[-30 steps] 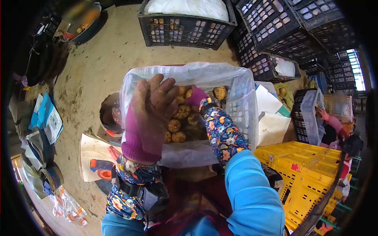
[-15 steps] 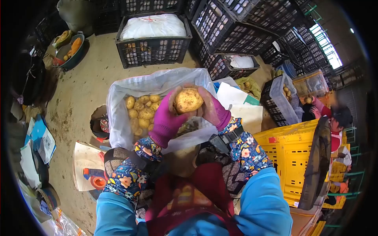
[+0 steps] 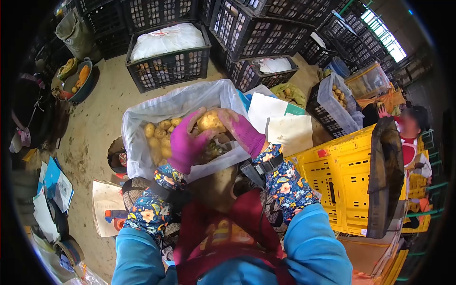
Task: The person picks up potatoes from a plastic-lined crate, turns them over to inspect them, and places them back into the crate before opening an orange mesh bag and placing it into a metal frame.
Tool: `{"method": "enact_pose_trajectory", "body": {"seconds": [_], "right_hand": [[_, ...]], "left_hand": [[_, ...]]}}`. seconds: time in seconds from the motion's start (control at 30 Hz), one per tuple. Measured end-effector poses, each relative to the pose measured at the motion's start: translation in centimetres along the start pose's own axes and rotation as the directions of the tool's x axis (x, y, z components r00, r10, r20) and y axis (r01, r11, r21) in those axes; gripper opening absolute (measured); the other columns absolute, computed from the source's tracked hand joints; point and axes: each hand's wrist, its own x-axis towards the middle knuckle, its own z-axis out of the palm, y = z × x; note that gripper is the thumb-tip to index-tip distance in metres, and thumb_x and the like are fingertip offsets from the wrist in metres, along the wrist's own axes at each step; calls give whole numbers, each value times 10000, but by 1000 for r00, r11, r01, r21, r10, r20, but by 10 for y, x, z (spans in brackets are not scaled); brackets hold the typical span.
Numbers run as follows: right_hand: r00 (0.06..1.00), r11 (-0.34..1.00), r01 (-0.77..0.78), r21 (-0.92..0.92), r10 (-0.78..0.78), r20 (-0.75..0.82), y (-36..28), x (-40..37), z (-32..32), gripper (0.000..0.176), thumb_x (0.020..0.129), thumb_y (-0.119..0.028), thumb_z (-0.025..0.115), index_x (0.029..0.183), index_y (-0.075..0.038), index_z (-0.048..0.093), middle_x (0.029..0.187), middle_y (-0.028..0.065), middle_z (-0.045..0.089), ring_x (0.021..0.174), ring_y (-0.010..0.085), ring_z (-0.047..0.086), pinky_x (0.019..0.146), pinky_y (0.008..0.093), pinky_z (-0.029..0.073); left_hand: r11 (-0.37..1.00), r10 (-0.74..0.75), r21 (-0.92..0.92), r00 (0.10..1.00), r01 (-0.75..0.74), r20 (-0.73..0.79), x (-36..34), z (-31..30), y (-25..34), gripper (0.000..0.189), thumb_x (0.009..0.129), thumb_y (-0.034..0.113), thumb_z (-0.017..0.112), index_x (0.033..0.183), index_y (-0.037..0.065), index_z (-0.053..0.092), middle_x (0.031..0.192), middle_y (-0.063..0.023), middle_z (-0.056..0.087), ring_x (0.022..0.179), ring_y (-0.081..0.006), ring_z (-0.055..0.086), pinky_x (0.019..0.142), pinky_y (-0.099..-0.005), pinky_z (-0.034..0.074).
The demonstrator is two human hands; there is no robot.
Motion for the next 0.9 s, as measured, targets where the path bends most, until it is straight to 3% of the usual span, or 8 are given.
{"method": "enact_pose_trajectory", "body": {"seconds": [0.13,0.23,0.37,0.57,0.63,0.67,0.83,0.9], "right_hand": [[967,944,223,-243,-246,-67,26,7,0,642,1001,-545,386,1432,-70,412,1322,64,546,1103,125,570,868,237,482],[944,910,-320,265,282,172,11,-1,-9,677,985,-591,376,1414,-70,439,1320,69,555,1061,107,596,750,245,521],[952,879,-267,394,178,250,6,-5,-6,569,966,-516,502,1335,-83,510,1175,54,637,916,98,637,621,222,510],[999,713,-50,699,37,34,-24,-45,-14,495,953,-454,551,1289,-91,523,1043,78,680,729,168,683,487,224,490],[954,631,298,716,-182,-237,-47,-89,-43,547,944,-501,540,1325,-111,493,1086,92,674,737,220,691,478,248,496],[906,584,421,694,-240,-348,-67,-122,-61,561,939,-522,536,1330,-123,490,1086,104,673,736,233,691,477,255,497],[436,71,888,454,-445,-782,-136,-275,-146,620,853,-390,712,1328,-64,484,1241,211,565,1016,277,631,773,315,564],[428,25,884,467,-446,-786,-120,-312,-188,552,888,-251,675,1334,11,479,1326,205,551,1144,251,589,931,365,519]], "left_hand": [[900,-230,-358,969,248,92,5,-1,0,431,780,121,777,1151,8,590,1047,-74,653,955,-156,628,845,-287,503],[685,-386,-544,874,485,294,10,-11,3,306,824,129,743,1074,30,597,966,-42,645,866,-116,618,778,-257,501],[605,-440,-529,803,596,402,11,-20,-4,223,870,124,692,1059,52,599,911,-22,639,796,-92,603,737,-242,496],[863,422,204,881,-463,214,10,-29,-24,257,934,73,497,1157,21,617,1108,-120,590,1041,-222,596,859,-330,499],[952,-104,-252,957,175,272,11,-30,-8,327,882,-9,547,1207,7,575,1168,-149,588,1077,-277,596,902,-351,495],[914,248,235,913,-331,324,15,-35,-11,331,886,0,546,1216,15,567,1153,-137,599,1098,-246,589,923,-341,492],[658,-454,-527,842,538,293,16,-36,-22,327,996,181,464,1244,-25,524,1181,-121,594,1173,-238,564,1018,-334,429],[752,-296,-526,917,397,269,2,-43,-40,351,1010,206,438,1289,7,515,1249,-110,557,1197,-235,552,1028,-331,422]]}}
